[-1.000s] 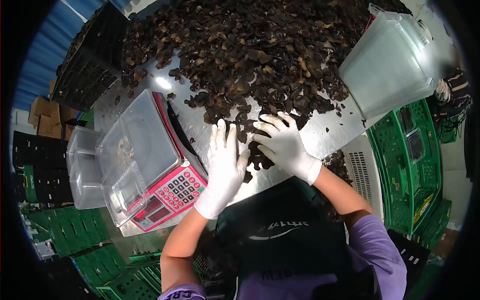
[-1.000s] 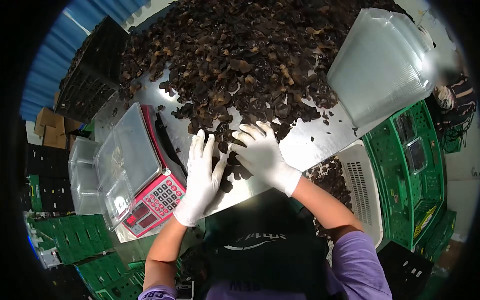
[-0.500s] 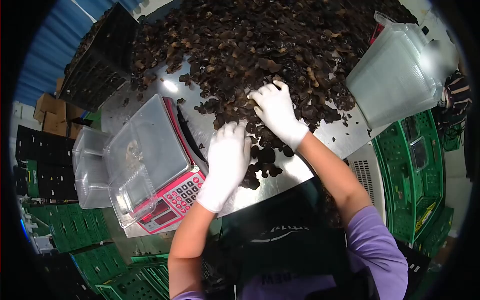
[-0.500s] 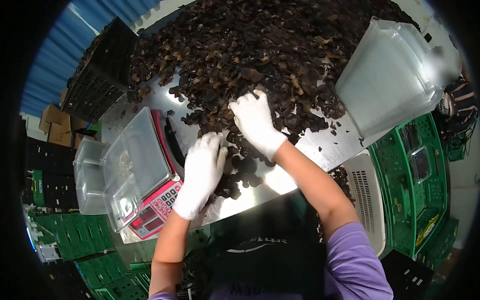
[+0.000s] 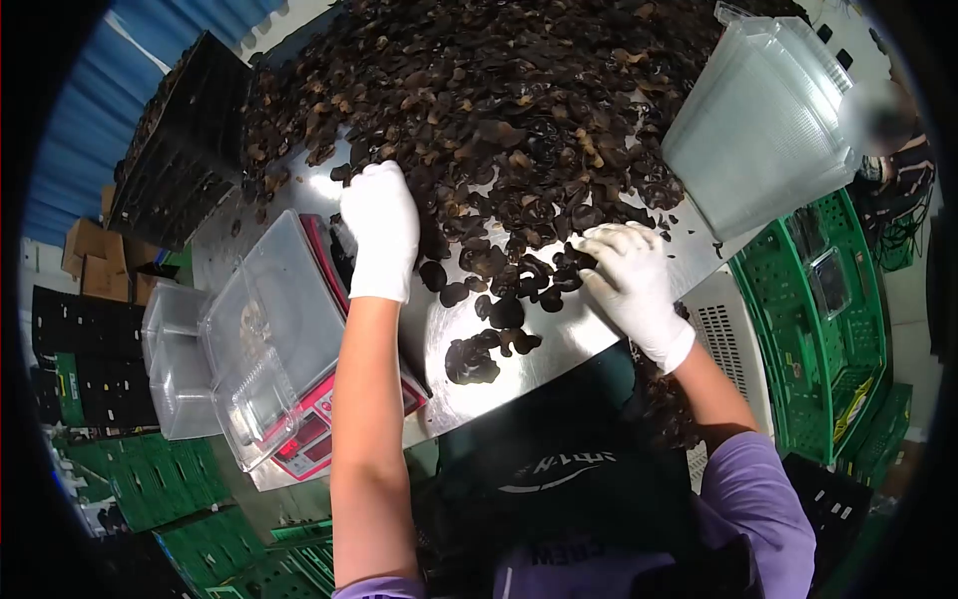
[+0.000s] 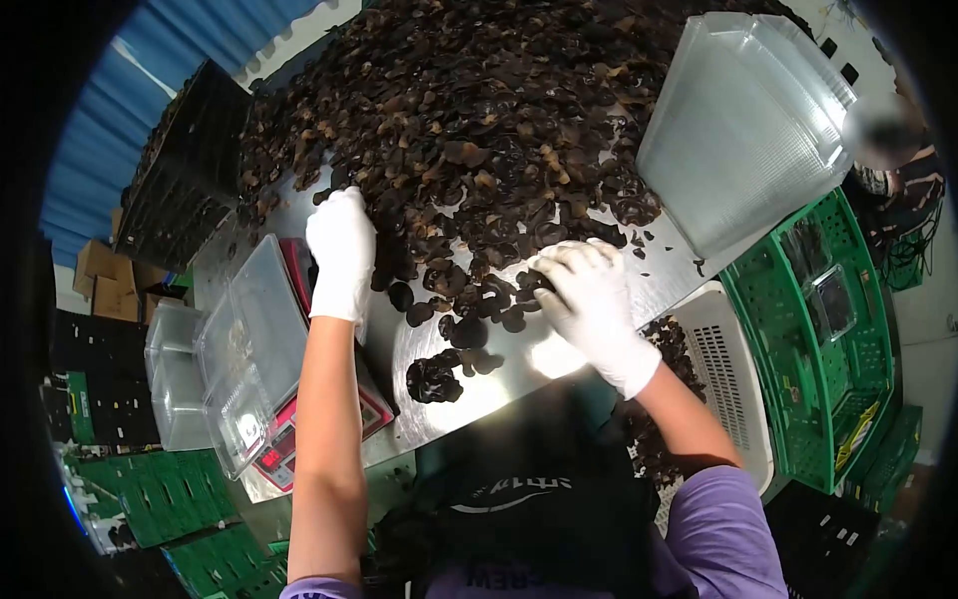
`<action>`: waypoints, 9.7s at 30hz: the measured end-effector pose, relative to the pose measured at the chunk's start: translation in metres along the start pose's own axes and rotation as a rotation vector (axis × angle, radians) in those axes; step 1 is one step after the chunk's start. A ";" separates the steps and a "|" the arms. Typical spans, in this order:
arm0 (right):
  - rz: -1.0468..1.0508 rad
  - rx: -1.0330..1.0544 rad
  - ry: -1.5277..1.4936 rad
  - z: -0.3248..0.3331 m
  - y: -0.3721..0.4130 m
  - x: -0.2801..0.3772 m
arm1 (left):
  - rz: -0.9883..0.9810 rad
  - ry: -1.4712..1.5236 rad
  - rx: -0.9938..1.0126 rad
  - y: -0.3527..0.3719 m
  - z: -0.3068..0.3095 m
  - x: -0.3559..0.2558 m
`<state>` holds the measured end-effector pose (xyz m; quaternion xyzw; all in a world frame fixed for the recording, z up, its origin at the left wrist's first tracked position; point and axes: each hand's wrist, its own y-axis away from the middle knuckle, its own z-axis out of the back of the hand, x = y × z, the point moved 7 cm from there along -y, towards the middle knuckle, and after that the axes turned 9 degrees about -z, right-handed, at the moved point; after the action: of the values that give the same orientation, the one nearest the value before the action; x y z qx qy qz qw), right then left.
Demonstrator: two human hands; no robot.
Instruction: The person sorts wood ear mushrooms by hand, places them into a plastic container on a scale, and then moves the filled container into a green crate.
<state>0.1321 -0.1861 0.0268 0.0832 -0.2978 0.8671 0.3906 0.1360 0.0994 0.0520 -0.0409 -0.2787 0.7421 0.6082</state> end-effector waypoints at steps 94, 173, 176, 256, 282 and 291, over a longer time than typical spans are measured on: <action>-0.184 0.199 -0.451 -0.027 -0.013 0.090 | 0.140 1.249 0.230 0.120 0.059 -0.069; -0.160 0.383 -0.465 -0.119 -0.093 0.072 | 0.388 0.318 0.371 0.101 0.010 -0.016; -0.022 0.544 -0.172 -0.143 -0.107 0.088 | 0.414 0.398 0.496 0.082 -0.009 -0.011; -0.058 0.202 -0.211 -0.079 0.011 0.062 | 0.152 0.600 0.253 0.117 -0.006 -0.070; -0.054 -0.005 -0.322 -0.049 -0.086 0.024 | 0.603 0.956 0.015 0.097 0.006 -0.023; -0.919 0.224 -1.477 -0.018 0.028 -0.085 | 0.233 0.906 0.315 0.069 0.005 -0.081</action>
<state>0.1713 -0.2437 -0.0321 0.7728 -0.3249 0.3726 0.3981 0.0940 0.0152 0.0011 -0.2979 0.1357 0.7461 0.5798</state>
